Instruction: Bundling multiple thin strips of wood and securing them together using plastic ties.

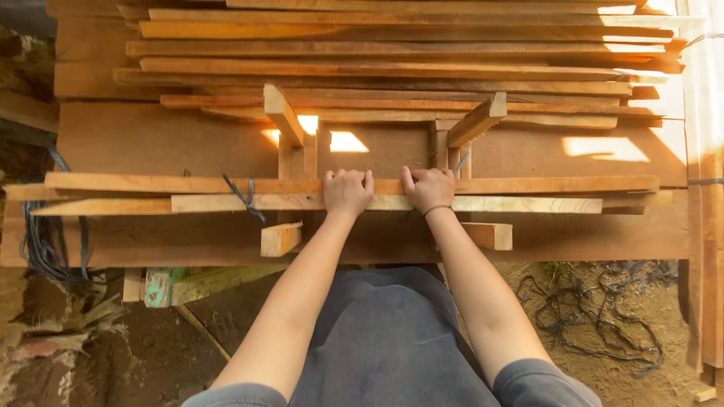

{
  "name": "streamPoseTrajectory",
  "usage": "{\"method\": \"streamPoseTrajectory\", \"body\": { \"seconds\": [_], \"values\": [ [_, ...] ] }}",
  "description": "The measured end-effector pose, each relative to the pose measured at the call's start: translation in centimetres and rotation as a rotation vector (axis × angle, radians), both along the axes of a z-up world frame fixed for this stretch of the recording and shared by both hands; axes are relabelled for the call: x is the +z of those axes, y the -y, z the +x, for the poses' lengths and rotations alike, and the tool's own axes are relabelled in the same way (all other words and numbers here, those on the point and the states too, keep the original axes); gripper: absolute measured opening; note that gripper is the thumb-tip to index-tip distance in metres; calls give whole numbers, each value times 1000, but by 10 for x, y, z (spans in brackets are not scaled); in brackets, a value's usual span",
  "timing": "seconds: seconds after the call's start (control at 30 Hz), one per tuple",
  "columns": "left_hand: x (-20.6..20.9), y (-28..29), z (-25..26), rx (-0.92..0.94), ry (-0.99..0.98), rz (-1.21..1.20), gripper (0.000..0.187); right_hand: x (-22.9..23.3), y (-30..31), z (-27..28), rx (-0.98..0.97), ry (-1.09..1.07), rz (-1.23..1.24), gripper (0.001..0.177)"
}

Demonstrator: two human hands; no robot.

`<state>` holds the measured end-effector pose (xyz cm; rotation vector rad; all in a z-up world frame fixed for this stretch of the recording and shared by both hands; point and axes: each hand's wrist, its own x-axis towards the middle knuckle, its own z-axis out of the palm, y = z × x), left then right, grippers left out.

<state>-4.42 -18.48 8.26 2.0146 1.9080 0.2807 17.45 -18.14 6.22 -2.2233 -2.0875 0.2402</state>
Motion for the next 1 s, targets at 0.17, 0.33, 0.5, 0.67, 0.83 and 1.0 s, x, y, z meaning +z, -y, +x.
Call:
{"method": "streamPoseTrajectory", "body": {
  "seconds": [0.17,0.33,0.5,0.67,0.83,1.0],
  "values": [
    [3,1,-4,-6,1,34,41,30,-29,-6,-21,-17,-502,54],
    [16,22,-16,-78,233,206,25,30,-66,-11,42,-127,-746,59],
    [61,80,-36,368,775,-3,44,35,-98,-31,188,-215,-1045,81],
    [76,79,-11,1134,1582,-617,104,48,-112,-56,216,-271,-1311,115],
    [113,41,31,1381,2104,-434,106,135,-108,-75,181,-338,-1412,114],
    [64,32,37,1520,2130,-420,106,122,-94,-71,324,-200,-1206,120]
  ]
}}
